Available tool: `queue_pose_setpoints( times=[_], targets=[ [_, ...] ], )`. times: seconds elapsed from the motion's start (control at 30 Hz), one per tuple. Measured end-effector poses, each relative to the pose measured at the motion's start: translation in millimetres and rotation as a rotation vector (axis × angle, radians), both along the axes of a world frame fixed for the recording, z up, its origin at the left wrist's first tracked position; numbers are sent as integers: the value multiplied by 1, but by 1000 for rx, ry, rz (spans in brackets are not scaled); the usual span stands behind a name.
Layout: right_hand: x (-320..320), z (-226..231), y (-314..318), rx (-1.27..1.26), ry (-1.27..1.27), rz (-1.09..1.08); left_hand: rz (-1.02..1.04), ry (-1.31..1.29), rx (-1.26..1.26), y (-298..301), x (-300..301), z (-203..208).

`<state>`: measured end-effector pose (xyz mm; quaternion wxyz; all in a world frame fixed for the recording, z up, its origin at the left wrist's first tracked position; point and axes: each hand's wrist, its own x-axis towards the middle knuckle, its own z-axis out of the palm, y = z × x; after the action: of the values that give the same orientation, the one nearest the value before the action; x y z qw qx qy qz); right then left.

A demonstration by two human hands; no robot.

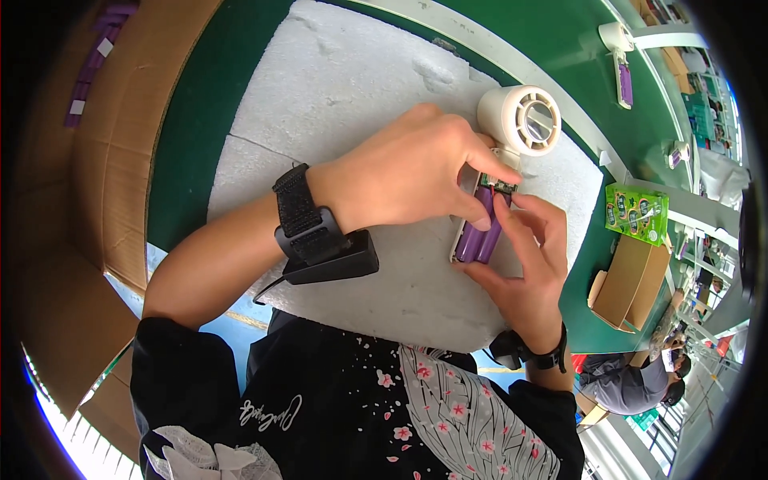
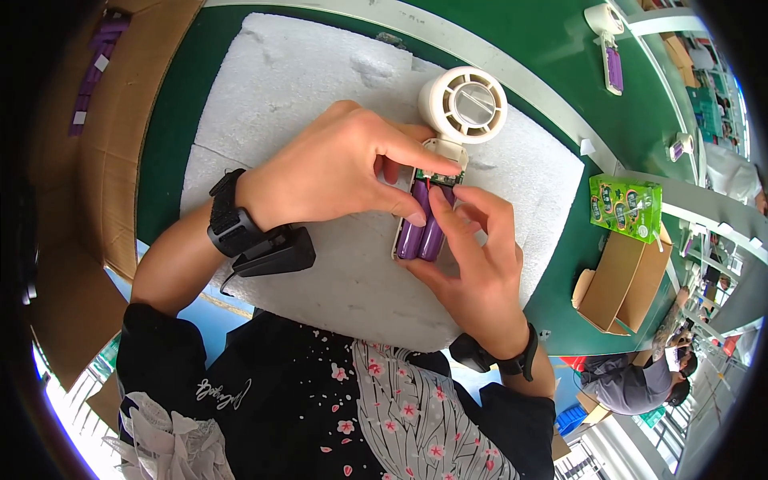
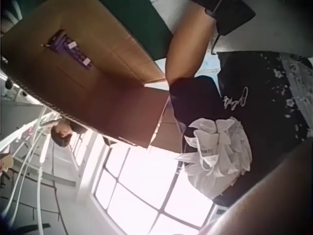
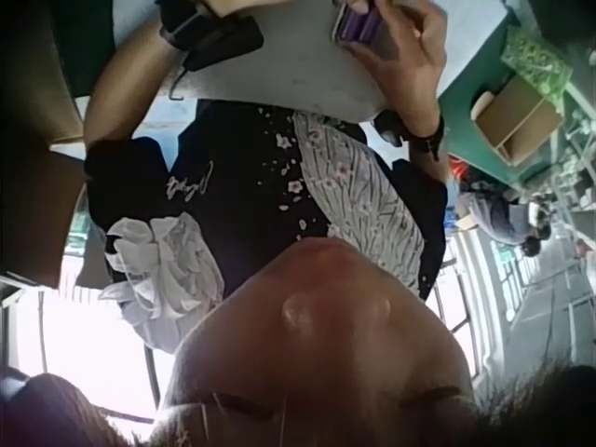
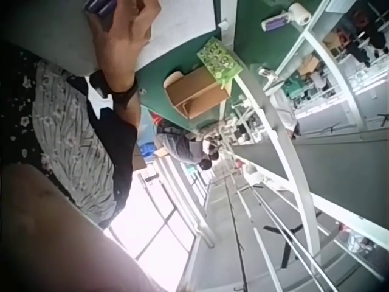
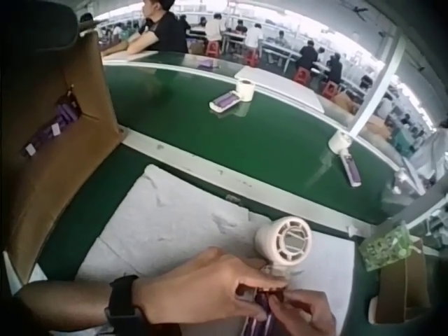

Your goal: Assembling small handheld fans by connecting circuit boards and batteries into the housing.

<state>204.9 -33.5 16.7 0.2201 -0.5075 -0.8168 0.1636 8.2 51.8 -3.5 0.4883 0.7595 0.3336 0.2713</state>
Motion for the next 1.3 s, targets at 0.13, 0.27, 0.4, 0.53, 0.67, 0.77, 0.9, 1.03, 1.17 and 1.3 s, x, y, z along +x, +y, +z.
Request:
queue_pose_setpoints(
  times=[0.13, 0.27, 0.4, 0.53, 0.67, 0.77, 0.9, 1.03, 1.17, 1.3],
  targets=[
    [2, 5, 0, -12, -10, 32, -29, -19, -57, 1, -1, 6],
    [1, 5, 4, 22, -60, 111, -53, -88, -59, 0, 0, -3],
    [0, 8, 5, -5, -40, 113, -26, -167, 20, -3, 2, -6],
    [5, -1, 39, 76, -56, -4, 164, -156, 147, 8, -1, -2],
    [-7, 30, 70, 241, 104, -283, 299, -132, 173, 9, -7, -10],
    [29, 28, 52, 216, 228, -267, 339, -155, 190, 10, -5, -15],
    [94, 3, 30, 755, 79, -279, 298, -208, 216, 17, -1, -18],
    [119, 27, 32, 1208, 308, -661, 265, -151, 155, 16, -9, -11],
    [135, 36, 43, 1255, 402, -843, 228, -118, 143, 18, -19, -10],
    [149, 33, 35, 1008, 263, -895, 247, -117, 140, 18, -8, -7]
  ],
)
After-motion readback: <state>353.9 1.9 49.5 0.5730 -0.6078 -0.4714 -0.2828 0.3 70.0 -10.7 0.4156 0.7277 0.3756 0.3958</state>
